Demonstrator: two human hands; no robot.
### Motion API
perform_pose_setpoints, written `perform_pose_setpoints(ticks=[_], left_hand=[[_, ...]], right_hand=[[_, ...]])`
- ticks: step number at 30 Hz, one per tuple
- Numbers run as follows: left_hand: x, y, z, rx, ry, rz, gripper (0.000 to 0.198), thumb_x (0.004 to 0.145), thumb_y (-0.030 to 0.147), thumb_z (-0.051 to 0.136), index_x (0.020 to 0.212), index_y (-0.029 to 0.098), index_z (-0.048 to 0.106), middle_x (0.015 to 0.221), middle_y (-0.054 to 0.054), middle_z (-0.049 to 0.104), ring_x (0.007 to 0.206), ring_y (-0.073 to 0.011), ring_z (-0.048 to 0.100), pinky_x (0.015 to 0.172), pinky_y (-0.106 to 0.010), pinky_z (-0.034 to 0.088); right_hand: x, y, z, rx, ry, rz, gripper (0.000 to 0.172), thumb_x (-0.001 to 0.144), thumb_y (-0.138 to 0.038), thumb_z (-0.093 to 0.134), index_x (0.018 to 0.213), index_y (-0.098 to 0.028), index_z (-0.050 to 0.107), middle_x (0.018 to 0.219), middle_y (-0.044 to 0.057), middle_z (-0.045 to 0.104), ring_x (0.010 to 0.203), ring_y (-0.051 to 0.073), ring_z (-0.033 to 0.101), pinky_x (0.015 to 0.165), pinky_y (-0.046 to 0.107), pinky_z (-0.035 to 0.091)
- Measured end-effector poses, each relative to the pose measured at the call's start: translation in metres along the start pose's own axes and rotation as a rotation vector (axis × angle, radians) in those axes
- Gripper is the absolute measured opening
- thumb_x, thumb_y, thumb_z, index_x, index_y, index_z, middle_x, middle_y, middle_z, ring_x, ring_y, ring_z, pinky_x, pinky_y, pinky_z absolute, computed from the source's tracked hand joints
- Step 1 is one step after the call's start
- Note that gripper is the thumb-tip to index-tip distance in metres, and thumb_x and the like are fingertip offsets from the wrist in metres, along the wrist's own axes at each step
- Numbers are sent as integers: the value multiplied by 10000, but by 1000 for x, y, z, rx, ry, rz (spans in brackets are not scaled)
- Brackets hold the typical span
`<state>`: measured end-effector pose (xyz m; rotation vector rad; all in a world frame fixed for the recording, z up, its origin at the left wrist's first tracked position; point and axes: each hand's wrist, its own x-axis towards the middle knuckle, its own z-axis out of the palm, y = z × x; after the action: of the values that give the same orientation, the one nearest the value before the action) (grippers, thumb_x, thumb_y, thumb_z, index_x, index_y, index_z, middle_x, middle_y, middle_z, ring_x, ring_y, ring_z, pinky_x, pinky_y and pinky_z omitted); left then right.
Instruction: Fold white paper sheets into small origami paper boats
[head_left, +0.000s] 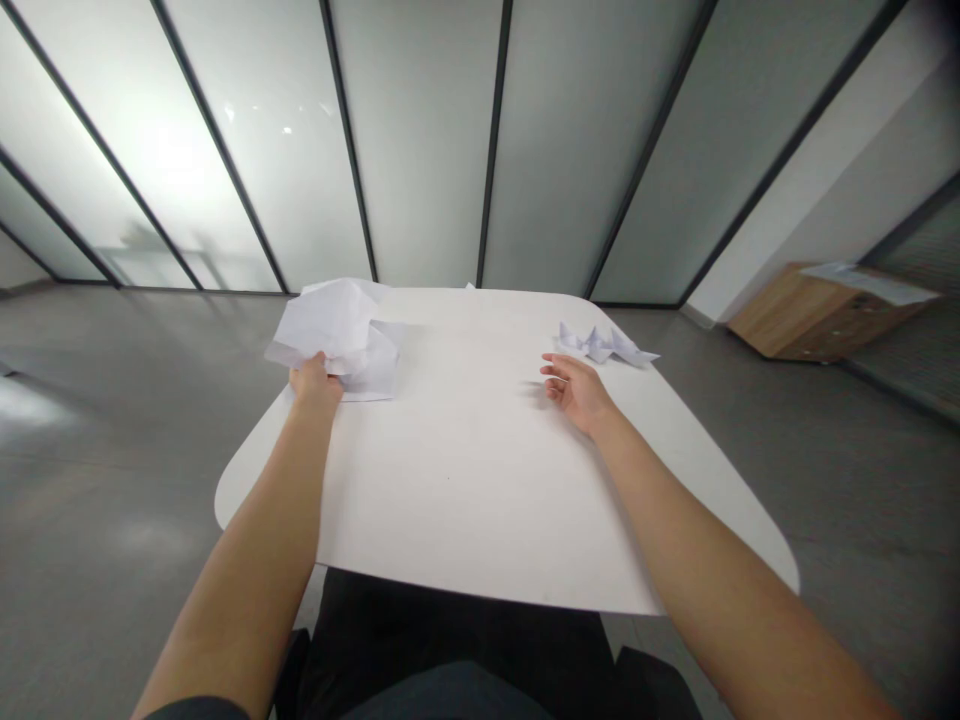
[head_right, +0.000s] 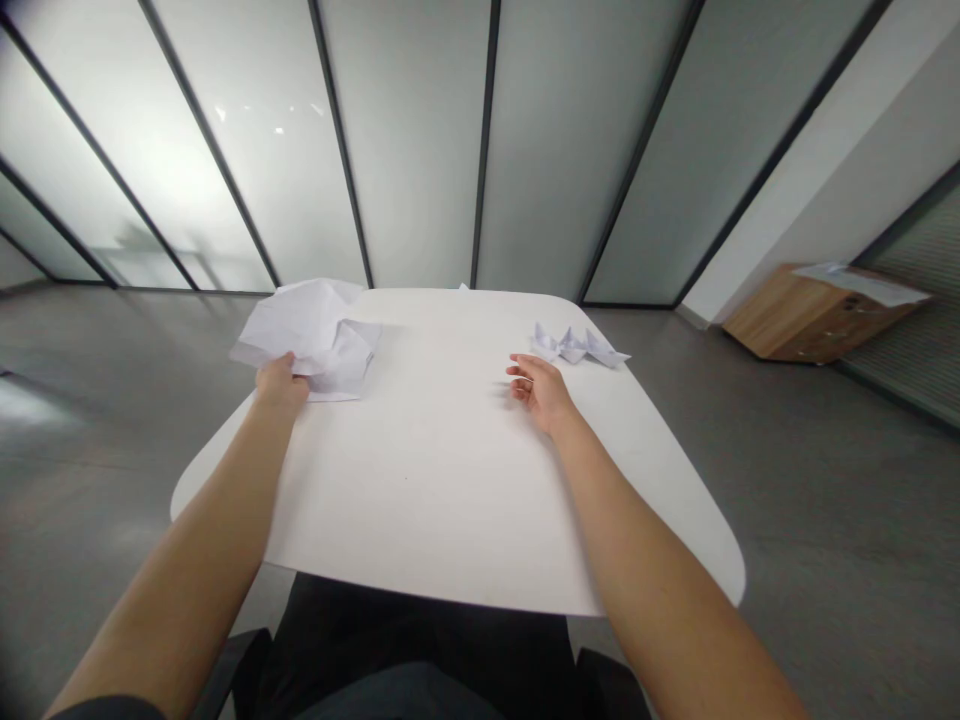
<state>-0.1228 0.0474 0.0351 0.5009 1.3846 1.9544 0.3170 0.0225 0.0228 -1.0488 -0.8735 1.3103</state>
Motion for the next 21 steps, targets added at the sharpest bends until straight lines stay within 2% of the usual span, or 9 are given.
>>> perform_pose_setpoints(ticks=[3, 6, 13, 18, 21], left_hand=[[-2, 2, 2, -111, 145, -122, 325, 856, 47, 571, 1118, 238, 552, 877, -12, 611, 904, -160, 671, 709, -270, 577], [-4, 3, 6, -169, 100, -158, 307, 818, 23, 590, 1052, 217, 543, 869, 1, 588, 876, -135, 657, 746, -264, 584], [-2, 7, 5, -134, 33, -103, 375, 679, -43, 570, 974, 187, 540, 875, -1, 607, 853, -140, 652, 761, -303, 581], [-7, 15, 2, -87, -20, -113, 397, 600, -38, 595, 906, 209, 539, 918, -4, 611, 827, -150, 646, 721, -294, 556], [-6, 20, -5, -33, 12, -167, 389, 622, 32, 648, 935, 237, 541, 935, -3, 590, 808, -150, 616, 722, -305, 541]], right_hand=[[-1, -1, 1, -18, -7, -1, 144, 830, -223, 713, 968, -190, 730, 828, 30, 700, 539, 81, 602, 459, 171, 530], [-1, 0, 1, -31, -13, 0, 132, 835, -219, 708, 961, -188, 734, 828, 32, 702, 538, 80, 603, 462, 169, 531], [0, 2, -2, -59, -48, -14, 124, 823, -235, 743, 941, -197, 741, 833, 33, 711, 550, 82, 609, 485, 176, 545], [3, 4, -3, -66, -48, -9, 134, 808, -229, 747, 939, -200, 743, 836, 32, 716, 552, 83, 612, 486, 178, 540], [3, 4, -4, -68, -52, -10, 133, 806, -230, 750, 935, -202, 740, 836, 32, 721, 549, 83, 609, 486, 182, 536]])
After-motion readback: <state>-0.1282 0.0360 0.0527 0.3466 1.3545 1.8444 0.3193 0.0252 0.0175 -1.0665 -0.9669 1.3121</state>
